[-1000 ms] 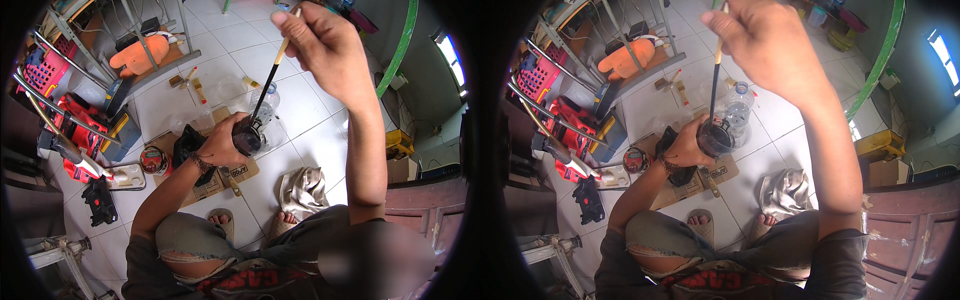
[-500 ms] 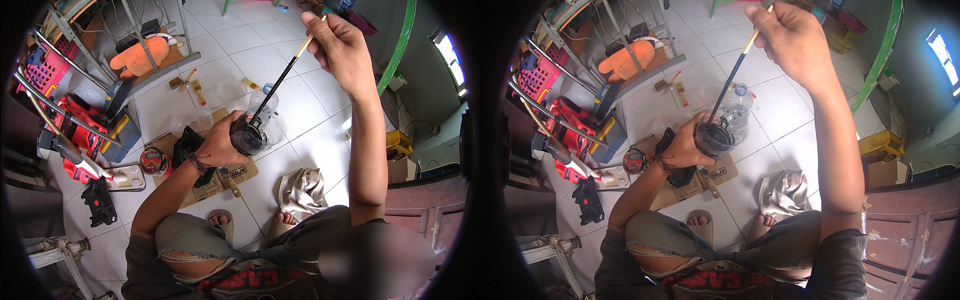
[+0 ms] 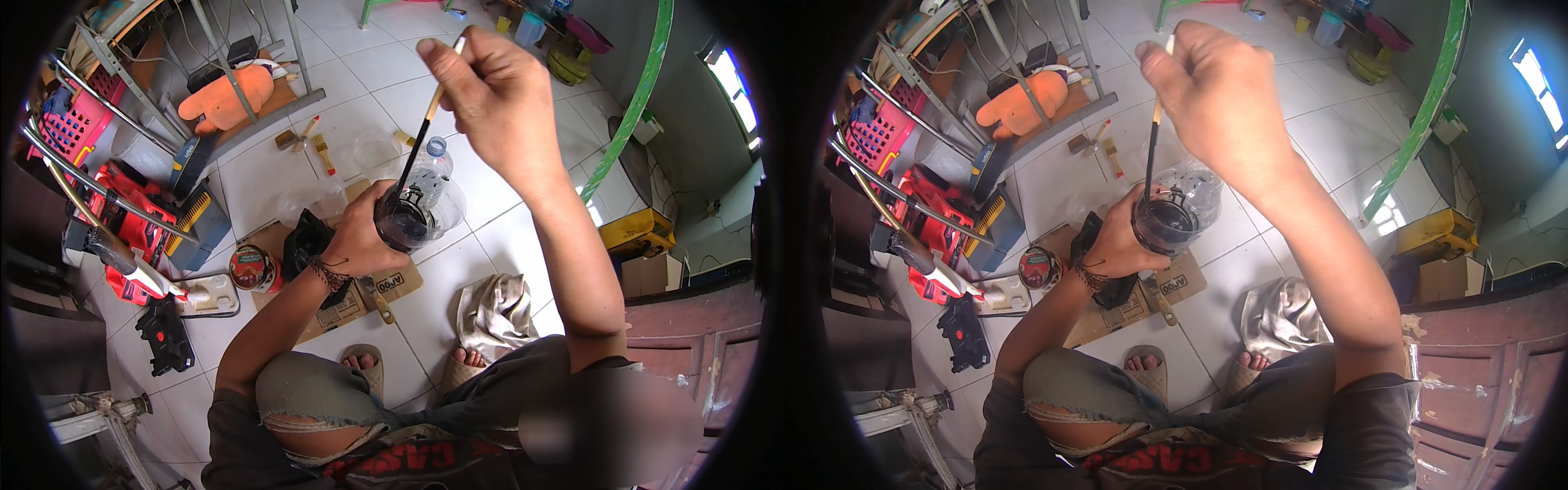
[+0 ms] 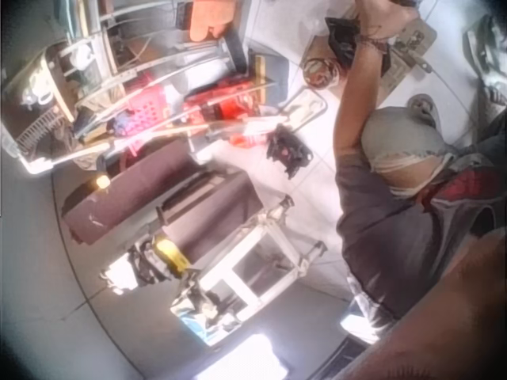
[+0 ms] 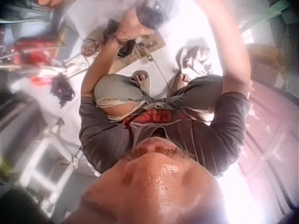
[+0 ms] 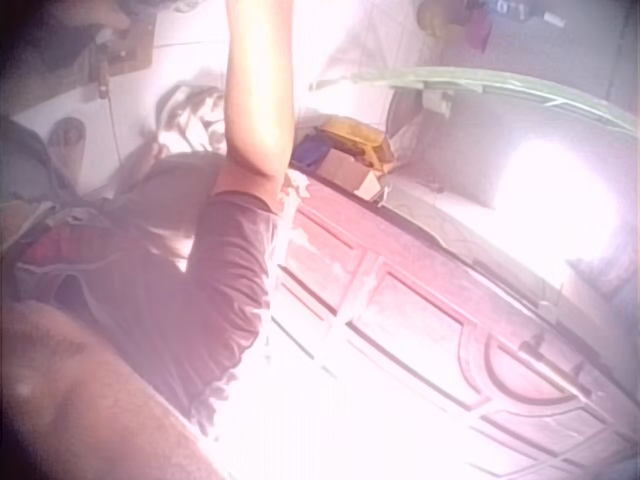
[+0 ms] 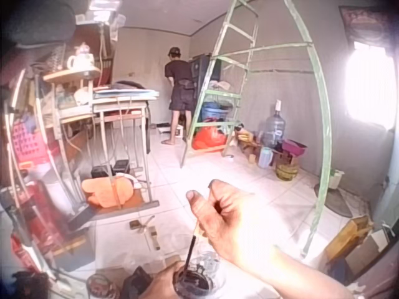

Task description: The person sits on the floor and prepares a dark liquid by pouring water from a plastic bottle into a small container, then stirs the mixture with a wooden stick. The person also wipes their hands with a cloth during the process.

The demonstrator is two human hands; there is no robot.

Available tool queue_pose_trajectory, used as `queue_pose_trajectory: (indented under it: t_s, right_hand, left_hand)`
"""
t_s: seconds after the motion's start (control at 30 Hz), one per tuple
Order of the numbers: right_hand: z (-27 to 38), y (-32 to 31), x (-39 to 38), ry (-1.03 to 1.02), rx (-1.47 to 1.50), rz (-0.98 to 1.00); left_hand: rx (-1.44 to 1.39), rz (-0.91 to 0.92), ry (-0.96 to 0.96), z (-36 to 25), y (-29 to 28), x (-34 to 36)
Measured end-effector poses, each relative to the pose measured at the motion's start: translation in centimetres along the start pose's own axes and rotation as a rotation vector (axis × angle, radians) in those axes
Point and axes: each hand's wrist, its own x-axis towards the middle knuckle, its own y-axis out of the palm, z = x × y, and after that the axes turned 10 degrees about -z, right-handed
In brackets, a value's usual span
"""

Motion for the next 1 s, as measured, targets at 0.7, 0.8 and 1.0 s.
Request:
queue_pose_trajectory:
  t_s: [0.7, 0.8, 1.0]
  right_hand:
    - [-3.8, -4.5, -0.3, 0.097, -0.067, 0.264]
    - [-3.4, -5.5, 0.1, 0.012, -0.120, 0.228]
    - [-3.3, -7.0, 0.8, 0.101, 0.087, 0.111]
  left_hand:
    - [-0.111, 0.022, -0.008, 1.0, -1.0, 0.2]
    - [-0.094, 0.040, -0.042, 0.6, -1.1, 0.2]
    - [-0.215, 0.013, -0.226, 3.9, -2.9, 0.2]
